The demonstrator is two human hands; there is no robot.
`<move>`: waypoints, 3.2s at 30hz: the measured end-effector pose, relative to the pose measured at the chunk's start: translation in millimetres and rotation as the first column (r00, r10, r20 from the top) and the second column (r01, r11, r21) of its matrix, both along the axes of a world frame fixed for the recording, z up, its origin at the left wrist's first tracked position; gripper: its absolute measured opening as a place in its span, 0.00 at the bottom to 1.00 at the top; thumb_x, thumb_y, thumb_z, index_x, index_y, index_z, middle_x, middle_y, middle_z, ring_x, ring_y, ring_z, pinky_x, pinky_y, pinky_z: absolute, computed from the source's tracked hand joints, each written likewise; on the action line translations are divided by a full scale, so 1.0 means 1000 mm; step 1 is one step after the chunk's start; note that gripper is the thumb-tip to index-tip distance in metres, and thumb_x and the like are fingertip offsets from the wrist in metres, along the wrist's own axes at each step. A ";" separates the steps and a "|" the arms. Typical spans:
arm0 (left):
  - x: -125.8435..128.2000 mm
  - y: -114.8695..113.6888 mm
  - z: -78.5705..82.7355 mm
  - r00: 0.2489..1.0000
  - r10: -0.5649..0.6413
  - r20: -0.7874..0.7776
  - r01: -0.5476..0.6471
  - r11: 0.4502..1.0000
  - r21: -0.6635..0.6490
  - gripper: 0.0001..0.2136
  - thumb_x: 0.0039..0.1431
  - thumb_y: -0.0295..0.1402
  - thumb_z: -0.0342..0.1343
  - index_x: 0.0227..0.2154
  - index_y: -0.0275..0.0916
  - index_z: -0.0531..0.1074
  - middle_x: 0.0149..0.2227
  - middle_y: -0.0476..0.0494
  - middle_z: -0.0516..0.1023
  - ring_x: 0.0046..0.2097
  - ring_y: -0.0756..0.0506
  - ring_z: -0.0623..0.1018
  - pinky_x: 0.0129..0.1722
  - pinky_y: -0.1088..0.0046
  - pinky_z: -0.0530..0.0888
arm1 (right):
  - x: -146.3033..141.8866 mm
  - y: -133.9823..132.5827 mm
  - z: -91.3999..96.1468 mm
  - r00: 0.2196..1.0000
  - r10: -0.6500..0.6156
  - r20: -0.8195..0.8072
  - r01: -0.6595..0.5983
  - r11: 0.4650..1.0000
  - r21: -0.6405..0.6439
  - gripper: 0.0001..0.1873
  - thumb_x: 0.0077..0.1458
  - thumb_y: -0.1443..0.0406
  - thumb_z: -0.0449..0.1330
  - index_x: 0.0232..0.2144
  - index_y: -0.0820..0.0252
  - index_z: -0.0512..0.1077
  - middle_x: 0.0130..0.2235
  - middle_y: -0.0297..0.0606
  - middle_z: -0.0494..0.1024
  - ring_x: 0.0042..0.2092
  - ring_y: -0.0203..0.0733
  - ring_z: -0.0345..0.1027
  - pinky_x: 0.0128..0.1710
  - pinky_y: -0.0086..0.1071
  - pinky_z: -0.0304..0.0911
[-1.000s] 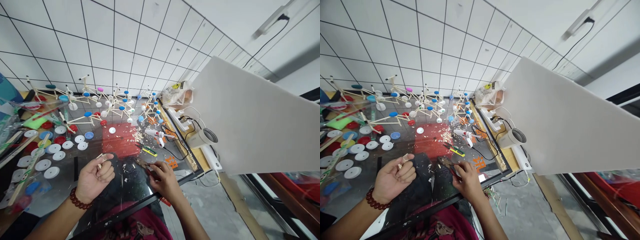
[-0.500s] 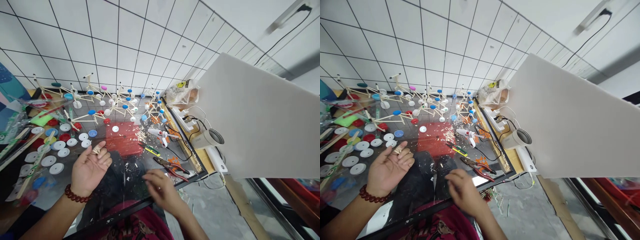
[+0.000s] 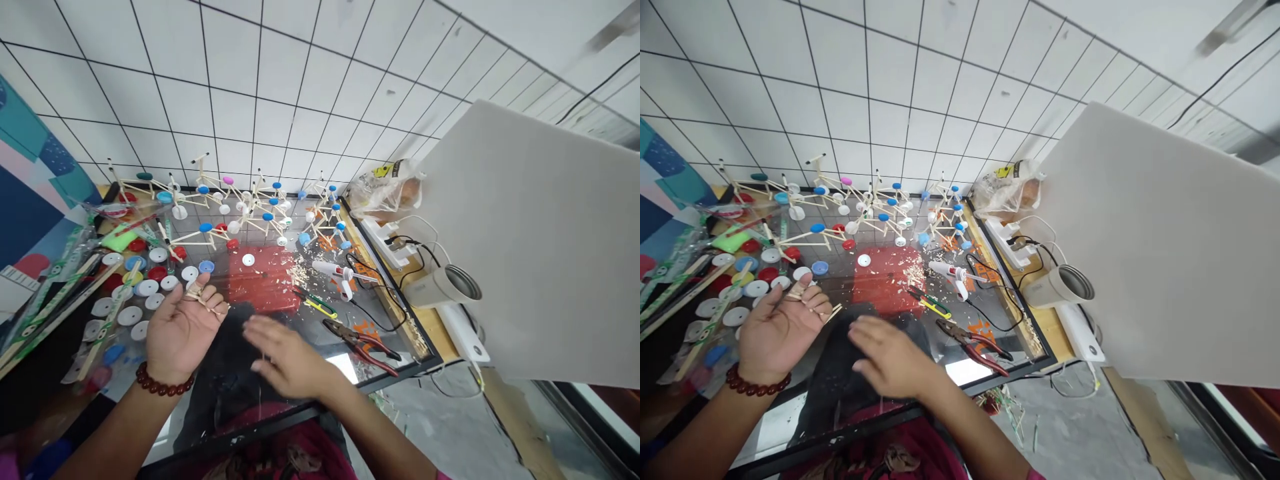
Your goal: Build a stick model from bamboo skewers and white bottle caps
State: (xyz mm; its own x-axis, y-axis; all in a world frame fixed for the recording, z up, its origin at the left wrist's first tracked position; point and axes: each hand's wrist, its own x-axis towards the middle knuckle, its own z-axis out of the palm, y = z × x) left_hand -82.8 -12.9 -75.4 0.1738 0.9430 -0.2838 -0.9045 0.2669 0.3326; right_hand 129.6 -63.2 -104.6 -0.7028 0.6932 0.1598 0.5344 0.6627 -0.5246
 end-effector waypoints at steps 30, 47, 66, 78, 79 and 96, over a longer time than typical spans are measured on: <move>0.004 0.005 -0.020 1.000 0.003 0.000 -0.003 1.000 -0.005 0.12 0.64 0.35 0.46 0.39 0.36 0.74 0.28 0.45 0.69 0.29 0.48 0.70 0.31 0.70 0.73 | -0.007 -0.064 -0.022 0.913 0.358 0.198 -0.380 0.920 0.091 0.36 0.62 0.48 0.52 0.64 0.61 0.55 0.68 0.42 0.55 0.70 0.40 0.40 0.69 0.44 0.39; 0.020 -0.007 -0.025 0.994 -0.110 0.000 0.110 0.993 -0.038 0.13 0.63 0.33 0.49 0.43 0.32 0.74 0.33 0.41 0.76 0.36 0.46 0.76 0.39 0.66 0.76 | 0.015 -0.030 -0.014 0.982 -0.123 0.143 0.120 0.992 0.030 0.41 0.62 0.50 0.53 0.67 0.66 0.46 0.68 0.57 0.51 0.70 0.51 0.42 0.65 0.51 0.49; 0.039 -0.025 -0.038 0.888 -0.318 -0.332 0.310 0.947 -0.078 0.17 0.63 0.39 0.54 0.53 0.40 0.72 0.61 0.40 0.69 0.64 0.44 0.64 0.64 0.65 0.58 | 0.005 0.038 -0.025 0.842 -0.464 -0.276 0.468 0.882 -0.053 0.10 0.61 0.66 0.54 0.40 0.56 0.75 0.33 0.36 0.78 0.35 0.40 0.71 0.37 0.32 0.65; 0.018 -0.010 -0.021 0.581 0.293 -0.759 -0.071 0.947 0.312 0.06 0.55 0.36 0.62 0.31 0.40 0.80 0.36 0.45 0.81 0.39 0.46 0.79 0.47 0.66 0.74 | 0.027 0.044 -0.033 0.853 -0.497 -0.158 0.515 0.851 0.105 0.10 0.60 0.69 0.55 0.40 0.56 0.75 0.37 0.38 0.79 0.40 0.43 0.72 0.41 0.35 0.64; 0.013 -0.007 -0.017 0.494 0.382 -0.781 -0.099 0.917 0.386 0.04 0.53 0.34 0.64 0.30 0.40 0.80 0.36 0.46 0.80 0.39 0.47 0.78 0.46 0.67 0.74 | 0.026 0.043 -0.031 0.860 -0.489 -0.147 0.505 0.856 0.108 0.09 0.60 0.69 0.55 0.40 0.56 0.75 0.37 0.39 0.79 0.40 0.43 0.72 0.41 0.35 0.64; -0.007 -0.007 -0.026 -0.735 0.240 -0.634 0.475 0.850 -0.229 0.09 0.61 0.32 0.50 0.33 0.39 0.75 0.36 0.42 0.77 0.39 0.40 0.77 0.36 0.66 0.68 | 0.010 0.032 -0.017 0.881 -0.461 -0.106 0.473 0.856 0.207 0.07 0.61 0.65 0.58 0.33 0.57 0.76 0.32 0.36 0.78 0.35 0.41 0.69 0.37 0.35 0.55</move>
State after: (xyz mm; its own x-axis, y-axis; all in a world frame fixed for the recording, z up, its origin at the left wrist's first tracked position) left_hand -90.0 -19.7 -101.4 0.1824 0.9763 -0.1168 0.9527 -0.1461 0.2664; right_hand 140.1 -31.2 -122.1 -0.2921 0.8806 0.3730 0.7869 0.4430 -0.4296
